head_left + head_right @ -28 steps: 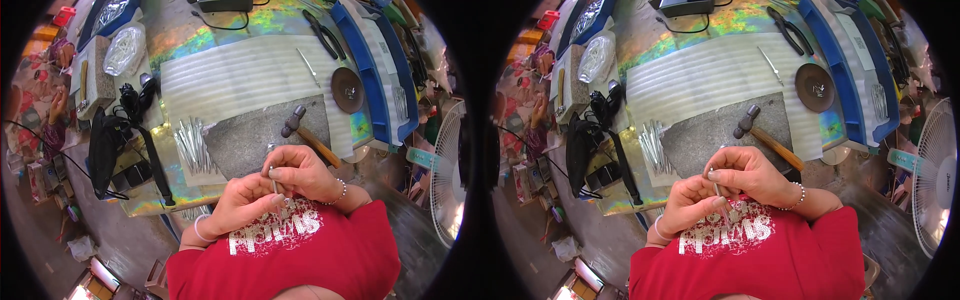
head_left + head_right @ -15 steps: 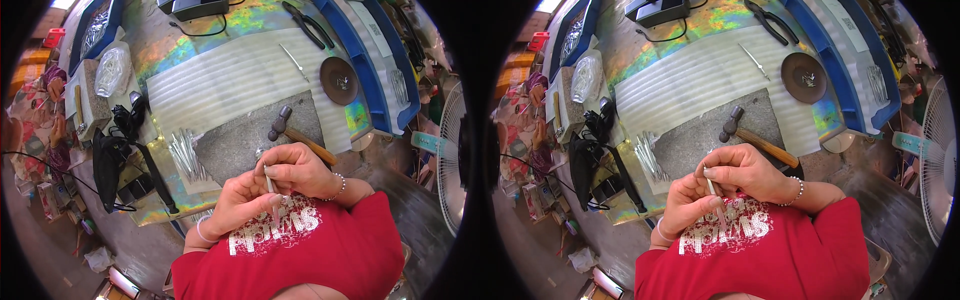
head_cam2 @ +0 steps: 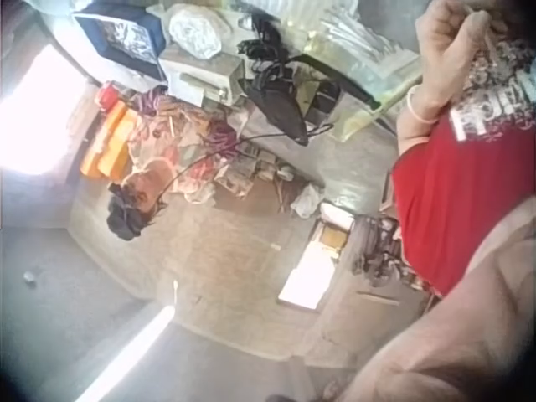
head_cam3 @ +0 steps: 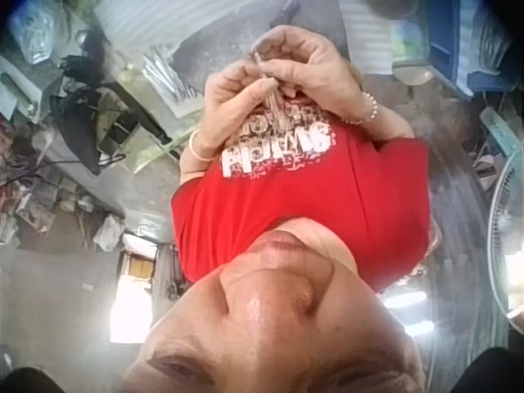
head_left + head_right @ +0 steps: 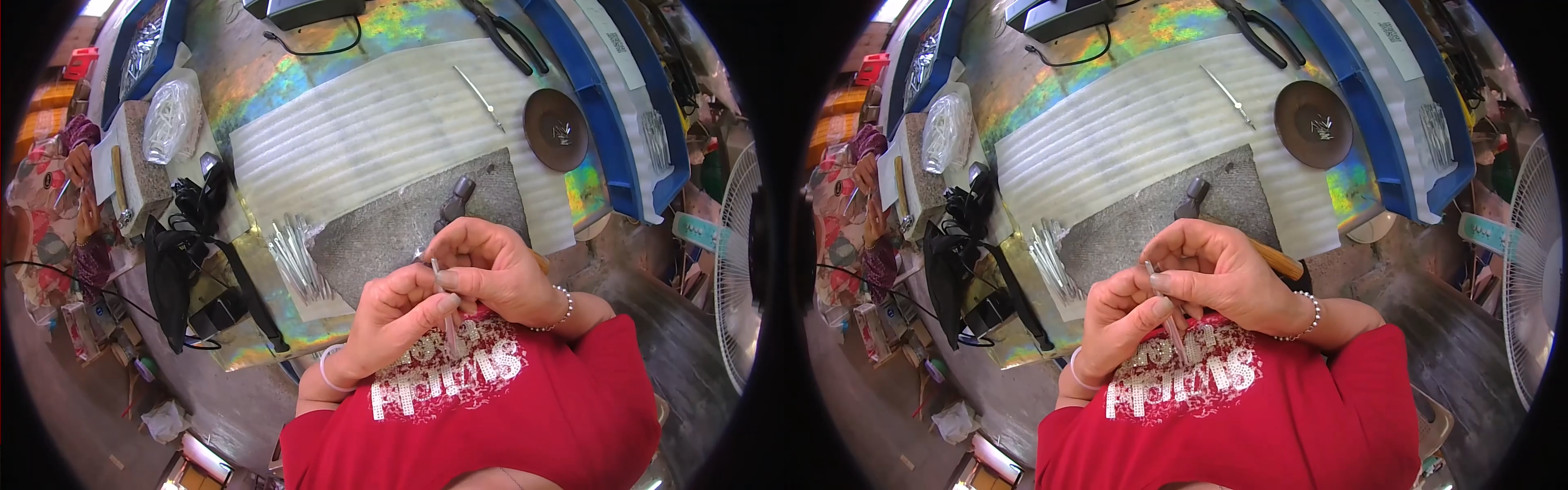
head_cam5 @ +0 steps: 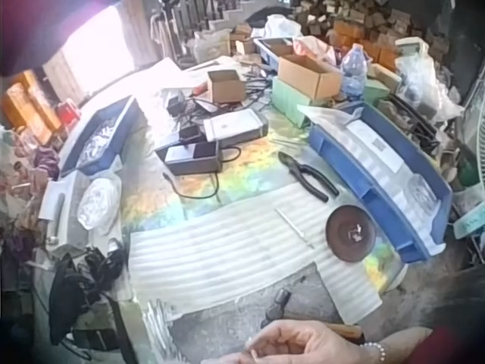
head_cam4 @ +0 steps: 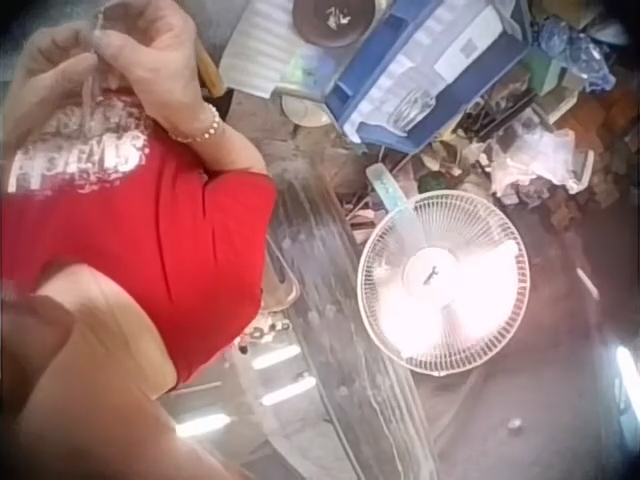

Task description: Shaping and marking small metal tubes using a hammer and a marking punch on a metal anvil block.

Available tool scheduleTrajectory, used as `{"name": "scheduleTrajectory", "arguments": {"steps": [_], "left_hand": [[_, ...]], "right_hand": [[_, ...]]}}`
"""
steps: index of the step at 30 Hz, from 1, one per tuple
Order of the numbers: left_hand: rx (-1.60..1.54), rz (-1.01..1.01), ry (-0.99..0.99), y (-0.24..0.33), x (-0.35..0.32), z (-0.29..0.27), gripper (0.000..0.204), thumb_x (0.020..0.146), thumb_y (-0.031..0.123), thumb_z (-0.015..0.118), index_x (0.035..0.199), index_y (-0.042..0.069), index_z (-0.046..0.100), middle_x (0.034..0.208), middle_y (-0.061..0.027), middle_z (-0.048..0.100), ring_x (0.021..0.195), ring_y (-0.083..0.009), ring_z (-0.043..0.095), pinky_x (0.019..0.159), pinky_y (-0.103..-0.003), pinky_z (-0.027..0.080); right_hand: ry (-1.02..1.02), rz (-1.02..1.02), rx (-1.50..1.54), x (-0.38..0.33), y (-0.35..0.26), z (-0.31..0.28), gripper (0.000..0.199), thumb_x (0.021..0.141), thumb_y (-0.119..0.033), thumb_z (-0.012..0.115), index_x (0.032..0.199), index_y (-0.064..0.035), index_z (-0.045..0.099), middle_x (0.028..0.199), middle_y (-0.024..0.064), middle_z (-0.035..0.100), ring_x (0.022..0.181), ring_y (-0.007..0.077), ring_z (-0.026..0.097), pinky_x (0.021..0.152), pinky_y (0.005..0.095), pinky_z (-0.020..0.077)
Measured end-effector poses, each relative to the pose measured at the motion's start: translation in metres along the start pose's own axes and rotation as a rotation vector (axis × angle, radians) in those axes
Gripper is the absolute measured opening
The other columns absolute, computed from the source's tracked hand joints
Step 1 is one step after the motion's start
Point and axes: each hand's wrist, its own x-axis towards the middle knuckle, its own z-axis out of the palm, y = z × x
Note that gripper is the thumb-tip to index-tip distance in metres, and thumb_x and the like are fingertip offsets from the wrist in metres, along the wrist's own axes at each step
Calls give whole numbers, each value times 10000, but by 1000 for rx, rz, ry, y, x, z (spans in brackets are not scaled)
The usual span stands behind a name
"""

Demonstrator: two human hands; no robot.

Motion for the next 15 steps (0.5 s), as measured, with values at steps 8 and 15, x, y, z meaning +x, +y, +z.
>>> {"name": "scheduleTrajectory", "arguments": {"steps": [8,15], "left_hand": [[-12,-4,36,12,11,0,410,929,16,499,1310,-26,354,876,-115,622,769,-130,614,665,-260,516],[53,32,6,17,14,-11,485,924,40,525,1364,-9,327,807,-94,640,742,-125,617,665,-258,506]], "right_hand": [[107,-106,-37,8,-10,-8,260,902,-40,547,1155,-8,493,978,37,594,828,61,564,672,206,466],[9,-85,-70,19,-13,-10,292,902,-18,528,1187,-4,466,1062,48,574,942,85,563,768,235,483]]}}
